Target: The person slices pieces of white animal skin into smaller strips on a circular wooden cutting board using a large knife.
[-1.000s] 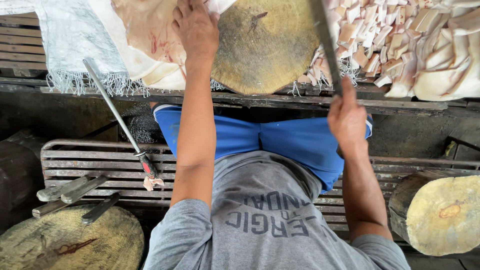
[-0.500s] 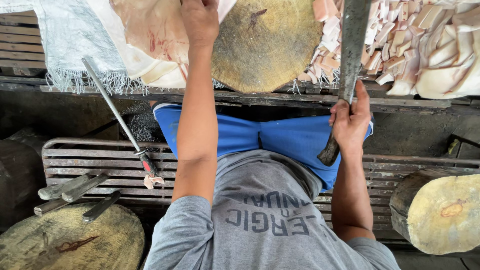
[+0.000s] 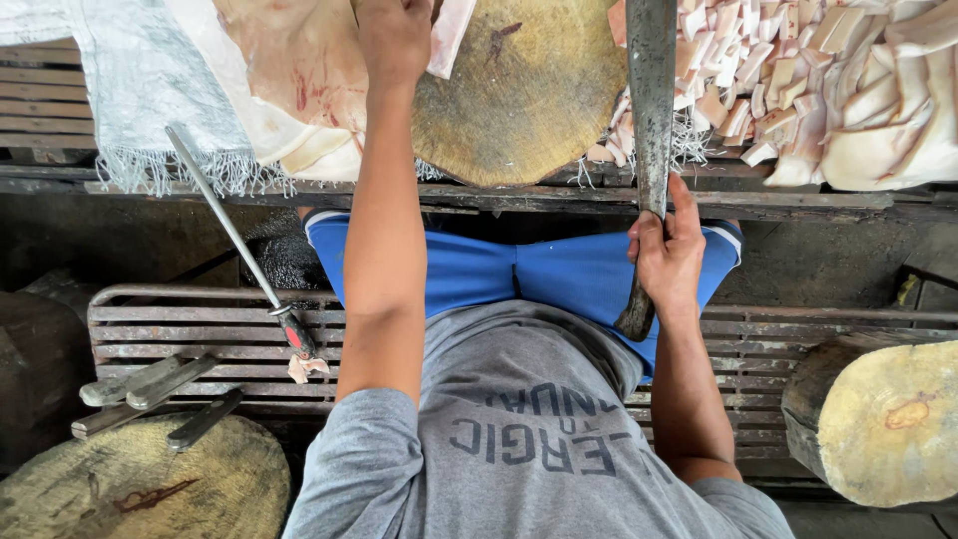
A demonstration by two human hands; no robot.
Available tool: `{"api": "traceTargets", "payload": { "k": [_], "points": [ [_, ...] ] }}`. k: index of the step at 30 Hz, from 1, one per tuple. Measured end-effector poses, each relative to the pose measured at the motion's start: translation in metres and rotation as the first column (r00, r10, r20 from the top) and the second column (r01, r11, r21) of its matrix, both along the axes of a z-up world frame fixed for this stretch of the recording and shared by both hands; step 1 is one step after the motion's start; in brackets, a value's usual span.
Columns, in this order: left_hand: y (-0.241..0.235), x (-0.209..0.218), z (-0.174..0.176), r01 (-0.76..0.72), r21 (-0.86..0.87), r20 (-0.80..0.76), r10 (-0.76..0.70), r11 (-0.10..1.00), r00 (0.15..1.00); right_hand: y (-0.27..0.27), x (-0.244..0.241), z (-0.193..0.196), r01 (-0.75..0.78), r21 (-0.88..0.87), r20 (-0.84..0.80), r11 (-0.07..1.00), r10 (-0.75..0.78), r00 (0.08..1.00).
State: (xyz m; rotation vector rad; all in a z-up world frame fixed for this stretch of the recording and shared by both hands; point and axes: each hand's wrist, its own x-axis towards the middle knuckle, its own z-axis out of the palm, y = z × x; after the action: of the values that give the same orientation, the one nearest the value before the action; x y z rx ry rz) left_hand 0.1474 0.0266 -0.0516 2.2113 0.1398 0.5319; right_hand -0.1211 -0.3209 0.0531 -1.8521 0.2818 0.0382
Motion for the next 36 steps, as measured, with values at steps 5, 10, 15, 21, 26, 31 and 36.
{"api": "traceTargets", "payload": {
  "k": [5, 10, 15, 21, 26, 31, 36],
  "points": [
    [-0.042, -0.067, 0.052, 0.211, 0.015, 0.118, -0.212, 0.977, 0.97, 0.008, -0.009, 0.01, 0.016, -0.033, -0.014, 0.999, -0.017, 1.0],
    [-0.095, -0.141, 0.076, 0.451, 0.399, -0.112, -0.446, 0.798, 0.888, 0.017, -0.021, 0.012, -0.02, -0.258, -0.027, 0.966, 0.013, 1.0],
    [-0.075, -0.18, 0.074, 0.581, 0.198, -0.246, -0.534, 0.79, 0.809, 0.017, -0.031, 0.016, -0.133, -0.47, 0.032, 0.873, 0.167, 0.985],
    [-0.063, -0.185, 0.086, 0.552, 0.268, -0.315, -0.47, 0.789, 0.825, -0.001, -0.043, 0.041, 0.063, -0.45, 0.468, 0.891, 0.175, 0.866],
    [-0.058, -0.192, 0.088, 0.52, 0.306, -0.255, -0.458, 0.797, 0.852, 0.019, -0.021, 0.017, -0.166, -0.782, 0.137, 0.601, 0.425, 0.895],
    [-0.056, -0.202, 0.08, 0.503, 0.214, -0.22, -0.461, 0.837, 0.86, 0.01, -0.037, 0.029, -0.222, -0.67, 0.087, 0.709, 0.372, 0.924],
    [-0.062, -0.191, 0.069, 0.482, 0.126, -0.208, -0.452, 0.867, 0.868, -0.004, -0.046, 0.049, -0.005, -0.435, 0.337, 0.9, 0.168, 0.926]
  ]
}}
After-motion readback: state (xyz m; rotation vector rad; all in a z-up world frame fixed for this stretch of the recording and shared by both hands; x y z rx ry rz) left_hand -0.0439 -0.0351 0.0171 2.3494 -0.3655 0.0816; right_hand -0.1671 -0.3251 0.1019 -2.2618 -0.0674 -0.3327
